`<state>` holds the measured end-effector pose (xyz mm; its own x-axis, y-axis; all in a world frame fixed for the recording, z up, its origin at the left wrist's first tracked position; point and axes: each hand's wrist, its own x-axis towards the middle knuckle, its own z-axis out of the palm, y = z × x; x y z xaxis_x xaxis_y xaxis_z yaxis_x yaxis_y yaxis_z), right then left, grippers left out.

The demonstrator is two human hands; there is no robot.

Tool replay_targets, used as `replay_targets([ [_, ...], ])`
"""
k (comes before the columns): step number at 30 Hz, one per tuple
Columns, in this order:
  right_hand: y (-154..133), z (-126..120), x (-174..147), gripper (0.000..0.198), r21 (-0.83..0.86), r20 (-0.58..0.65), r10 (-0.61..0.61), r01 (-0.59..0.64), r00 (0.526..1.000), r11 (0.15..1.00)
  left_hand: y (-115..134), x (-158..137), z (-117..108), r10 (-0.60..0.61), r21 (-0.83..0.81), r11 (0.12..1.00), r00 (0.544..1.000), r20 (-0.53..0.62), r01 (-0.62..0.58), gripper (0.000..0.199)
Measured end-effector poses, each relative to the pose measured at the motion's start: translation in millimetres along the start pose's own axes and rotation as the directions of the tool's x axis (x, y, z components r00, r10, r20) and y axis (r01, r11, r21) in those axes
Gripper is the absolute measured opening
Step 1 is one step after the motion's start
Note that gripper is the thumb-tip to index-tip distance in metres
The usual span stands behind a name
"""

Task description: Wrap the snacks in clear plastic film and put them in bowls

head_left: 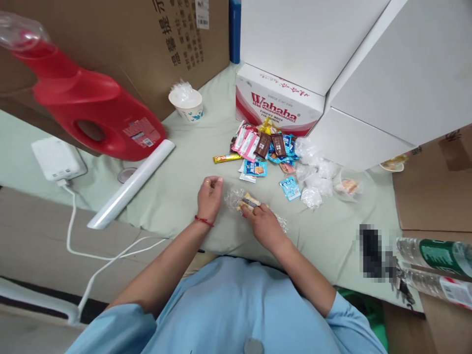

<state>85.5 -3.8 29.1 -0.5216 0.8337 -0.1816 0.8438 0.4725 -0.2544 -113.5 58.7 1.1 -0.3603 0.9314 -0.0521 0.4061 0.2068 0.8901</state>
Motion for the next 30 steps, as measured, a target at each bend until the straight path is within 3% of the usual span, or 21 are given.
replay_targets([
  [2, -3, -2, 2, 0.056, 0.005, 0.004, 0.023, -0.023, 1.000, 1.000, 8, 7, 6, 0.040, 0.072, 0.997, 0.999, 0.019, -0.041, 0.048],
  [4, -4, -3, 3, 0.054, 0.022, 0.000, 0.029, -0.029, 1.000, 0.999, 11, 9, 11, 0.064, 0.217, 0.972, 0.988, 0.143, -0.094, 0.056],
  [6, -2, -4, 2, 0.055, 0.038, -0.004, 0.022, -0.022, 1.000, 0.999, 9, 7, 11, 0.052, 0.366, 0.917, 0.956, 0.290, -0.160, 0.049],
  [8, 1, -4, 0, 0.056, 0.051, -0.003, 0.019, -0.019, 1.000, 0.998, 5, 2, 7, 0.044, 0.419, 0.884, 0.930, 0.366, -0.207, 0.032],
  [11, 4, -5, 0, 0.055, 0.080, -0.006, 0.025, -0.025, 1.000, 0.997, 6, -10, 0, 0.069, 0.338, 0.919, 0.926, 0.372, -0.204, 0.015],
  [14, 4, -3, 0, 0.050, 0.100, -0.012, 0.019, -0.018, 1.000, 0.995, 18, -29, 4, 0.121, 0.203, 0.957, 0.920, 0.373, -0.208, 0.012],
  [18, 4, 3, -13, 0.047, 0.119, -0.030, -0.021, 0.024, 0.999, 0.993, 35, -51, 21, 0.249, 0.117, 0.930, 0.834, 0.493, -0.348, 0.024],
  [21, 10, 6, -40, 0.053, 0.247, -0.090, -0.098, 0.117, 0.991, 0.962, 36, -67, 24, 0.328, 0.218, 0.829, 0.763, 0.557, -0.516, 0.035],
  [24, 19, 7, -70, 0.044, 0.466, -0.149, -0.131, 0.187, 0.980, 0.865, 27, -85, 22, 0.403, 0.365, 0.640, 0.700, 0.589, -0.676, 0.049],
  [25, 21, 7, -78, 0.036, 0.536, -0.160, -0.071, 0.147, 0.985, 0.831, 22, -92, 22, 0.423, 0.397, 0.583, 0.682, 0.596, -0.709, 0.056],
  [27, 25, 8, -88, 0.029, 0.611, -0.200, 0.181, -0.022, 0.963, 0.791, 12, -104, 24, 0.446, 0.447, 0.501, 0.664, 0.601, -0.741, 0.065],
  [29, 28, 10, -90, 0.031, 0.571, -0.295, 0.444, -0.217, 0.846, 0.792, 4, -111, 29, 0.447, 0.483, 0.464, 0.667, 0.597, -0.743, 0.068],
  [30, 29, 11, -89, 0.033, 0.515, -0.351, 0.513, -0.296, 0.784, 0.805, 1, -113, 31, 0.442, 0.497, 0.456, 0.673, 0.594, -0.738, 0.067],
])
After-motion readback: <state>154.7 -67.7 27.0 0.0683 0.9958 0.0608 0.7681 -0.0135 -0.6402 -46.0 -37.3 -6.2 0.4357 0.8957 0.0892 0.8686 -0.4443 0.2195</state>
